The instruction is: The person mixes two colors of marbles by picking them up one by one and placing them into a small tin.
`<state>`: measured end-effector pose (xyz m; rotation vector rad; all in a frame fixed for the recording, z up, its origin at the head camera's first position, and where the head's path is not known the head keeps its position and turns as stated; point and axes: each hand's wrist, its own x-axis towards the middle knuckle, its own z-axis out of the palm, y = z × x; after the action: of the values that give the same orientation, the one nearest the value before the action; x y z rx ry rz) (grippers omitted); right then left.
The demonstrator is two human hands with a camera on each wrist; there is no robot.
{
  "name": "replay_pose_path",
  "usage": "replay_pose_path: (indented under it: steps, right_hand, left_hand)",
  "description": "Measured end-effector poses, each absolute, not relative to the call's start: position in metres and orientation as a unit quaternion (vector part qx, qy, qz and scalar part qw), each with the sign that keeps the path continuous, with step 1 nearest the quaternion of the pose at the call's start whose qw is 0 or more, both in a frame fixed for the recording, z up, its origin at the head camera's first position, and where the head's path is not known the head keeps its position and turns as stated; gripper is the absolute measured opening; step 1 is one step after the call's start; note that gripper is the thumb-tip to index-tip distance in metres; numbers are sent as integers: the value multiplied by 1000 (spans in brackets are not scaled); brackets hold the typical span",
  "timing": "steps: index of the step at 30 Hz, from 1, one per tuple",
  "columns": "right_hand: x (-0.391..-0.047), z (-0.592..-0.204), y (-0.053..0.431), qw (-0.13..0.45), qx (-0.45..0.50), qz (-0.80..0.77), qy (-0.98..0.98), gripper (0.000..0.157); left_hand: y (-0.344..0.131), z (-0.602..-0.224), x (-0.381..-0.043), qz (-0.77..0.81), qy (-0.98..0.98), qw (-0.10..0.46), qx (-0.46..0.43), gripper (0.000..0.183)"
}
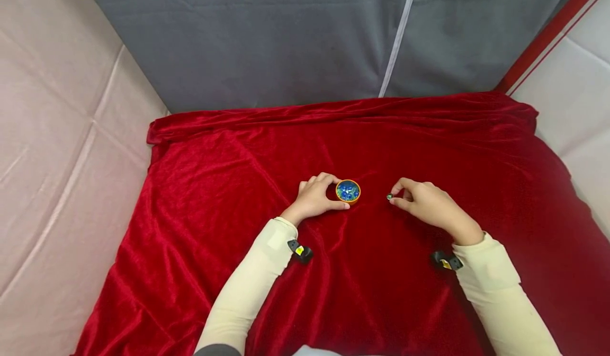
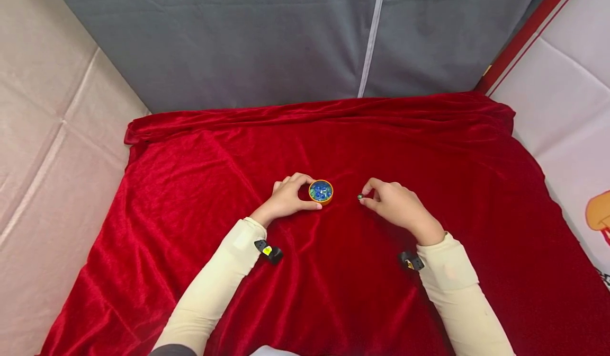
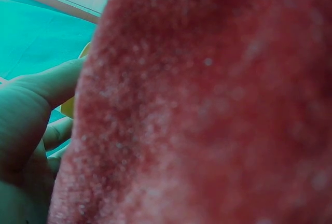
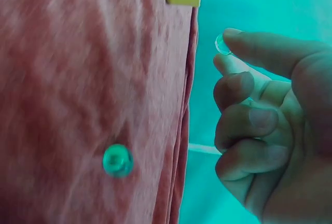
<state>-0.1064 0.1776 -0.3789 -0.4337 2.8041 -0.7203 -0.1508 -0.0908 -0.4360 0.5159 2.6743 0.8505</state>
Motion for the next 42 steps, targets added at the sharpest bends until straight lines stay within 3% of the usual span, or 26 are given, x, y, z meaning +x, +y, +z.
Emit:
replay_pose_path:
  steps: [42]
  right_hand:
    - [-135, -385, 111, 118, -201, -227, 946, 17]
  left_hand:
    - [-91, -435, -151, 285, 930, 147, 183, 64]
